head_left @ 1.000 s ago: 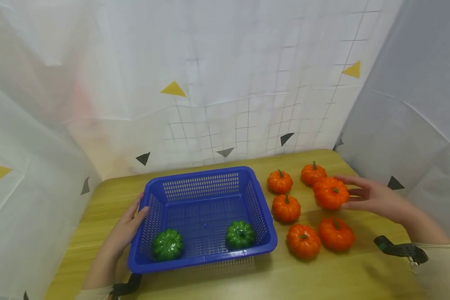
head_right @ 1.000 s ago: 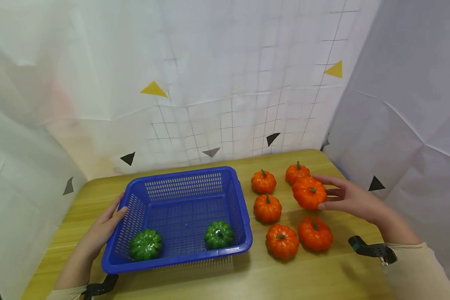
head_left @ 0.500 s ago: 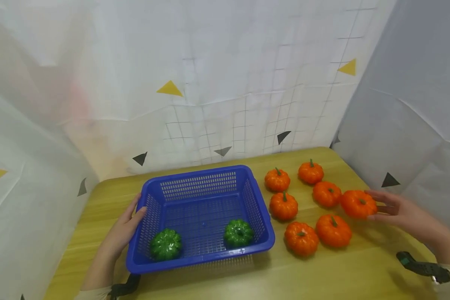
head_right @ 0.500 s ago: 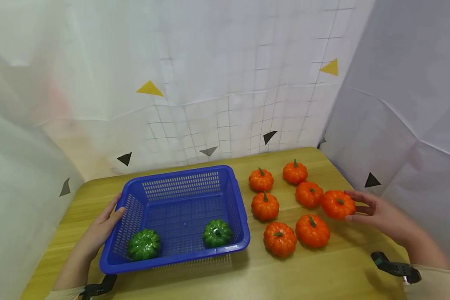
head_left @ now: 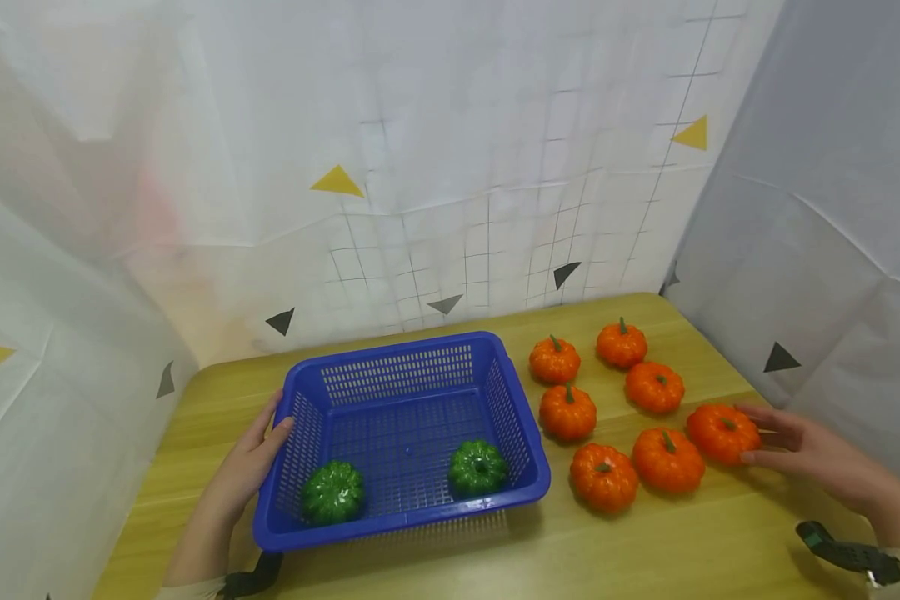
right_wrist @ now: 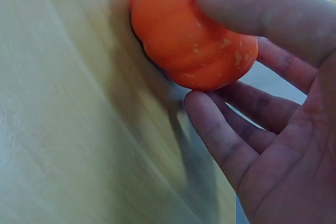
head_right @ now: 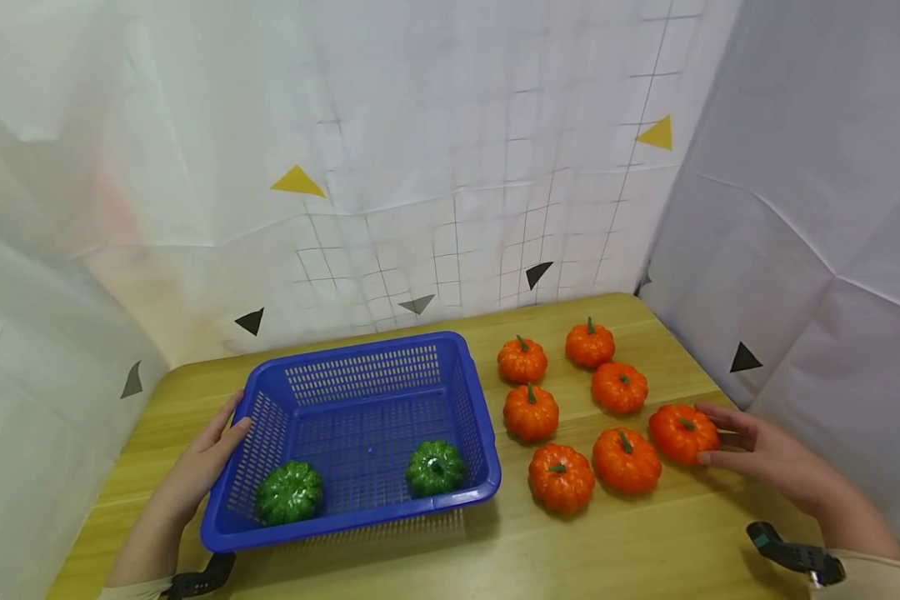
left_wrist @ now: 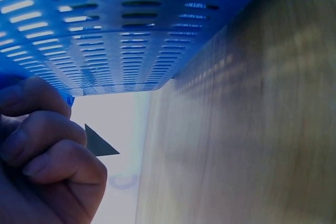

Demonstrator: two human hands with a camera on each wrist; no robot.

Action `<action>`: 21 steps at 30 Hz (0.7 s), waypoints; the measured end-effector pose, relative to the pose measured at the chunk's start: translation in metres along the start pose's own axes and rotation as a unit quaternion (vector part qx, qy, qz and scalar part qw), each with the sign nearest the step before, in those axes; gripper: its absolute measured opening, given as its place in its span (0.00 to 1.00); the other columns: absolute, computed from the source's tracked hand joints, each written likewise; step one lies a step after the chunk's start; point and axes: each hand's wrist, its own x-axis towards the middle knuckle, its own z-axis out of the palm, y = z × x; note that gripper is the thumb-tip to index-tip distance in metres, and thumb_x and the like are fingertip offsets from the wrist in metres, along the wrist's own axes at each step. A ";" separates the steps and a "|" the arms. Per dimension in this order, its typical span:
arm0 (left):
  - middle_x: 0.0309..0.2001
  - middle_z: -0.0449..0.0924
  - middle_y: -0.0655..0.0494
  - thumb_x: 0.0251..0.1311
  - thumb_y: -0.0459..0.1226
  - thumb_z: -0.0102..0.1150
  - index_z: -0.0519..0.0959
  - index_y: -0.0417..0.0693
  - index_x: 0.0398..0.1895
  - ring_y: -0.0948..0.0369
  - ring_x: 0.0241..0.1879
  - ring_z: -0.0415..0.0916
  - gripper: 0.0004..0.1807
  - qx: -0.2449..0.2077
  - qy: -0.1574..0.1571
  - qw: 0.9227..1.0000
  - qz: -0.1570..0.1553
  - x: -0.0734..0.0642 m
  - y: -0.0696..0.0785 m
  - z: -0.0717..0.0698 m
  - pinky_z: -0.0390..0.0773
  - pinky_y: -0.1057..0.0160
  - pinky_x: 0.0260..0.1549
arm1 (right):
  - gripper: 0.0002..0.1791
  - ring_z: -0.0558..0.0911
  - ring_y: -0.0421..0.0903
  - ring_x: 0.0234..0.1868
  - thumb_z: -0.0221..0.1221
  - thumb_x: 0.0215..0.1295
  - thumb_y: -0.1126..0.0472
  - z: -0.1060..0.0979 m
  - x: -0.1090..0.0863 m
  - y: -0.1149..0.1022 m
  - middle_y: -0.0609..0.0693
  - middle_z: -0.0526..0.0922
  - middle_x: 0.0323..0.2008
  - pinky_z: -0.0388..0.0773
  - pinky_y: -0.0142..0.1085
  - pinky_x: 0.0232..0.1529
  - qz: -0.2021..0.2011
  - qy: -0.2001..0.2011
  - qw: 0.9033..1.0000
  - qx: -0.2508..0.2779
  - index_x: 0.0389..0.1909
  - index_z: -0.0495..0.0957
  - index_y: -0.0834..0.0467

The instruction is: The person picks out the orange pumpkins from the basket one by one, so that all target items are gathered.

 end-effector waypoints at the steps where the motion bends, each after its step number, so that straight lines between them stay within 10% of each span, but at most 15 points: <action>1: 0.78 0.39 0.43 0.72 0.61 0.41 0.39 0.70 0.80 0.35 0.70 0.52 0.40 0.000 -0.001 1.000 0.003 0.000 -0.001 0.000 0.55 0.29 0.61 | 0.38 0.74 0.24 0.49 0.62 0.70 0.57 0.001 0.000 -0.001 0.42 0.72 0.61 0.79 0.33 0.42 0.001 0.002 1.000 -0.005 0.73 0.57 0.67; 6: 0.78 0.38 0.43 0.72 0.60 0.41 0.38 0.69 0.80 0.35 0.72 0.46 0.39 -0.003 -0.004 1.000 0.002 0.000 -0.002 -0.002 0.50 0.28 0.62 | 0.40 0.69 0.19 0.51 0.60 0.71 0.55 0.001 -0.002 0.000 0.73 0.62 0.67 0.73 0.24 0.43 0.005 -0.002 1.000 -0.026 0.74 0.54 0.69; 21: 0.78 0.41 0.41 0.73 0.60 0.40 0.37 0.69 0.80 0.38 0.66 0.61 0.39 -0.009 -0.004 1.000 -0.014 0.000 0.000 -0.001 0.59 0.32 0.61 | 0.43 0.67 0.17 0.49 0.59 0.72 0.55 0.002 -0.005 -0.001 0.76 0.60 0.68 0.75 0.28 0.43 0.029 -0.015 0.999 0.001 0.75 0.49 0.71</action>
